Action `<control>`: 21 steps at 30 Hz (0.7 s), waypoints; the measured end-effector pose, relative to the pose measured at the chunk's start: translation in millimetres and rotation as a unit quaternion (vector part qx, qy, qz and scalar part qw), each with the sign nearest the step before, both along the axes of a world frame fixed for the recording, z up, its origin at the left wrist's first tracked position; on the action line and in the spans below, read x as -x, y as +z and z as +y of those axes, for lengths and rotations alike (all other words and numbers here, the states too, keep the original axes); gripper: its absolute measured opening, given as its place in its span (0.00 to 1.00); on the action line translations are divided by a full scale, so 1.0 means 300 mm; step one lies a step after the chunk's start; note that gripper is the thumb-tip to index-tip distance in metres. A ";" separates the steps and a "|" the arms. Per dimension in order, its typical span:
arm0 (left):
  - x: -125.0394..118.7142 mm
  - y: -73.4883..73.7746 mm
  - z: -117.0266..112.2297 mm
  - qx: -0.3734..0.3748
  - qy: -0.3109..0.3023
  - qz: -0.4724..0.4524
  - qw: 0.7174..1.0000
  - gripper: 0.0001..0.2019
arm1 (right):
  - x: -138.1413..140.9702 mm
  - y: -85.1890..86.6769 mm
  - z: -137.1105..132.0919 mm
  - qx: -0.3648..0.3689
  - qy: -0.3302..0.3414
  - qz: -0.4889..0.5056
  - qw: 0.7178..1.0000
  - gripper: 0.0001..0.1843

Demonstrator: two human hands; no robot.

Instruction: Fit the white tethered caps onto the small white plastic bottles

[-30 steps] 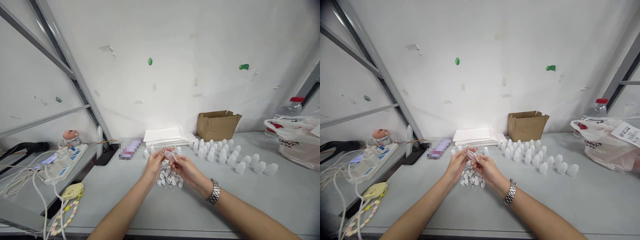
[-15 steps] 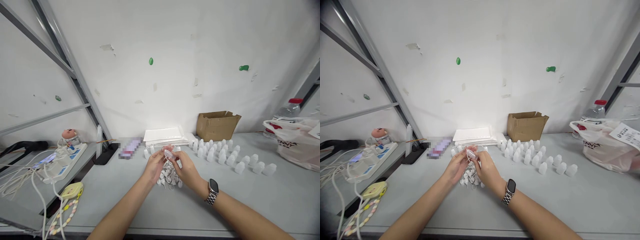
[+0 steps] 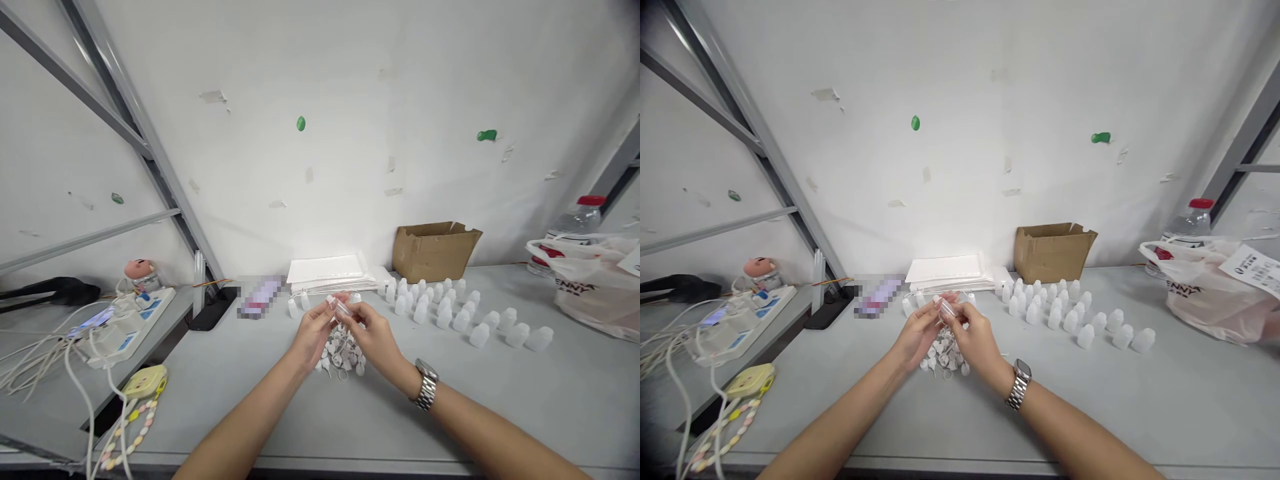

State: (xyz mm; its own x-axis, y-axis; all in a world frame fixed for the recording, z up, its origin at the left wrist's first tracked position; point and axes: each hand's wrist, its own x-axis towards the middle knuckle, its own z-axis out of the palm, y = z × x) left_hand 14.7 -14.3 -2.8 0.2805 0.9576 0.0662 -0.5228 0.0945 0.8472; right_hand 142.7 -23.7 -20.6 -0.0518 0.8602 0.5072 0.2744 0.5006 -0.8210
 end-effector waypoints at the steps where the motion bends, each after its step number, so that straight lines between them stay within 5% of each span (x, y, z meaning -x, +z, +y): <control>1: 0.001 0.001 0.002 -0.003 0.000 0.007 1.000 0.13 | 0.000 0.003 0.005 0.032 0.018 0.033 0.999 0.11; 8: 0.014 0.003 0.021 0.015 0.021 -0.017 1.000 0.14 | 0.003 0.008 0.015 0.104 0.069 0.087 0.988 0.13; 21: 0.009 -0.012 0.008 0.019 -0.020 -0.003 1.000 0.13 | 0.003 -0.014 -0.007 -0.058 -0.036 -0.059 0.996 0.06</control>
State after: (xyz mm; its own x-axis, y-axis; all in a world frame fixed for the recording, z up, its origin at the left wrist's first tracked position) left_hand 11.9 -11.9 -6.3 0.3180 0.9475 0.0323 -0.5225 0.1468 0.8399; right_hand 141.8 -26.0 -24.7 -0.0571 0.8001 0.5971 0.4048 0.5652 -0.7188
